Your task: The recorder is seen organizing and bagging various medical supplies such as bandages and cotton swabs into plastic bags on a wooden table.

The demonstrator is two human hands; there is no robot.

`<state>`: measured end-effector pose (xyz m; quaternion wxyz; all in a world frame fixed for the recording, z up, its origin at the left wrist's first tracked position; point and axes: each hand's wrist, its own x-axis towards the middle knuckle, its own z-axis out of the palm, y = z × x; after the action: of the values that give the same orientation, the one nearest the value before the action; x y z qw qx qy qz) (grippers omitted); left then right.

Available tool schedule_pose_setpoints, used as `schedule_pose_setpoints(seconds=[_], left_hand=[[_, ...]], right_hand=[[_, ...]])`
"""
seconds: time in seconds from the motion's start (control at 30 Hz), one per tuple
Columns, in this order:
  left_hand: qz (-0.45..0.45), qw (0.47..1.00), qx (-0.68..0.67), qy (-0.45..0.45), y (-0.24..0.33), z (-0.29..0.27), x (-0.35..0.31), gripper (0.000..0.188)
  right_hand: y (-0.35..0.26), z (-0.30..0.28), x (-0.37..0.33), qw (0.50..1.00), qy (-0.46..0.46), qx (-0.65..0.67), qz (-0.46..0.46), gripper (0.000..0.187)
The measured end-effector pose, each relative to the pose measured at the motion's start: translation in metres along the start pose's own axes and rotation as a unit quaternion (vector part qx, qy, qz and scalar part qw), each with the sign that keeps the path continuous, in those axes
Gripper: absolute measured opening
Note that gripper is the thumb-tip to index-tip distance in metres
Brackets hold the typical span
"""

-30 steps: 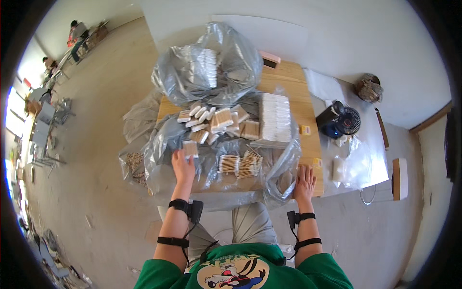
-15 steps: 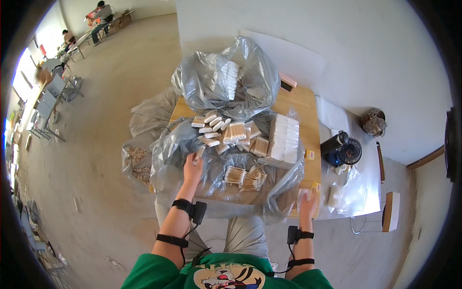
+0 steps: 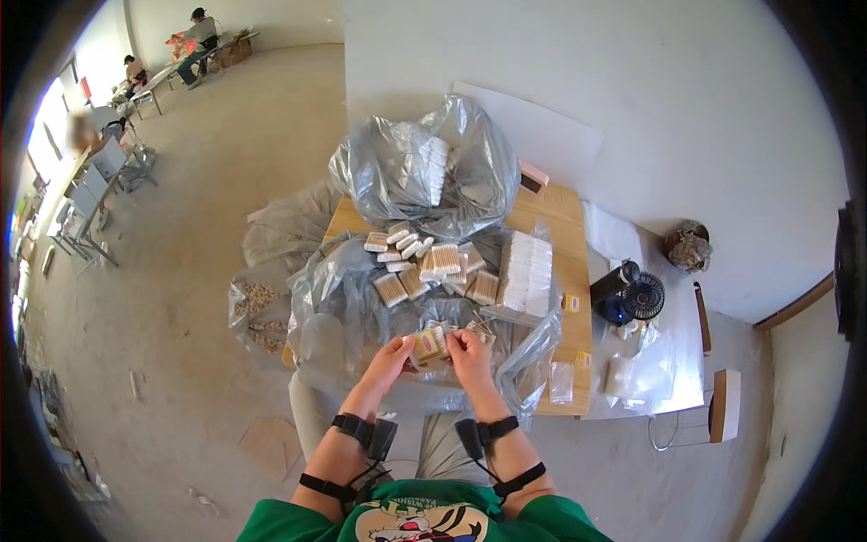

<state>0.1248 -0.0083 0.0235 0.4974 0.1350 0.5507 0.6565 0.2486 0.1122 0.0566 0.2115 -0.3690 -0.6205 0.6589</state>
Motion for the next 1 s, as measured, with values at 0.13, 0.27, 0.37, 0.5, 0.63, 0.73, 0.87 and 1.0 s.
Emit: schedule_pose_setpoints(seconds=[0.13,0.27,0.37,0.5,0.63,0.73,0.87,1.0], left_hand=[[0.197,0.849,0.443,0.211,0.003,-0.010,-0.008,0.025],[0.137,0.957,0.223,0.127,0.008,0.004,-0.012,0.023],[0.120,0.982,0.093,0.115,0.008,0.013,-0.010,0.023],[0.092,0.979,0.132,0.125,-0.006,0.002,-0.007,0.029],[0.054,0.987,0.088,0.125,-0.008,0.005,-0.007,0.033],[0.032,0.993,0.013,0.116,-0.007,0.010,-0.007,0.035],[0.030,0.986,0.111,0.120,-0.007,0.013,-0.004,0.033],[0.039,0.986,0.126,0.105,-0.015,0.011,0.001,0.034]], right_hand=[[-0.007,0.019,-0.007,0.910,0.094,-0.274,-0.298,0.007],[-0.019,0.034,-0.020,0.846,0.066,-0.371,-0.378,0.006],[-0.006,0.037,-0.023,0.841,0.035,-0.381,-0.382,0.009],[0.005,0.038,-0.025,0.832,0.010,-0.375,-0.408,0.010],[0.015,0.034,-0.027,0.840,0.008,-0.371,-0.394,0.010],[0.018,0.031,-0.027,0.854,0.033,-0.336,-0.397,0.010],[0.022,0.023,-0.027,0.862,0.020,-0.326,-0.387,0.009],[0.016,0.023,-0.032,0.878,0.047,-0.332,-0.341,0.015]])
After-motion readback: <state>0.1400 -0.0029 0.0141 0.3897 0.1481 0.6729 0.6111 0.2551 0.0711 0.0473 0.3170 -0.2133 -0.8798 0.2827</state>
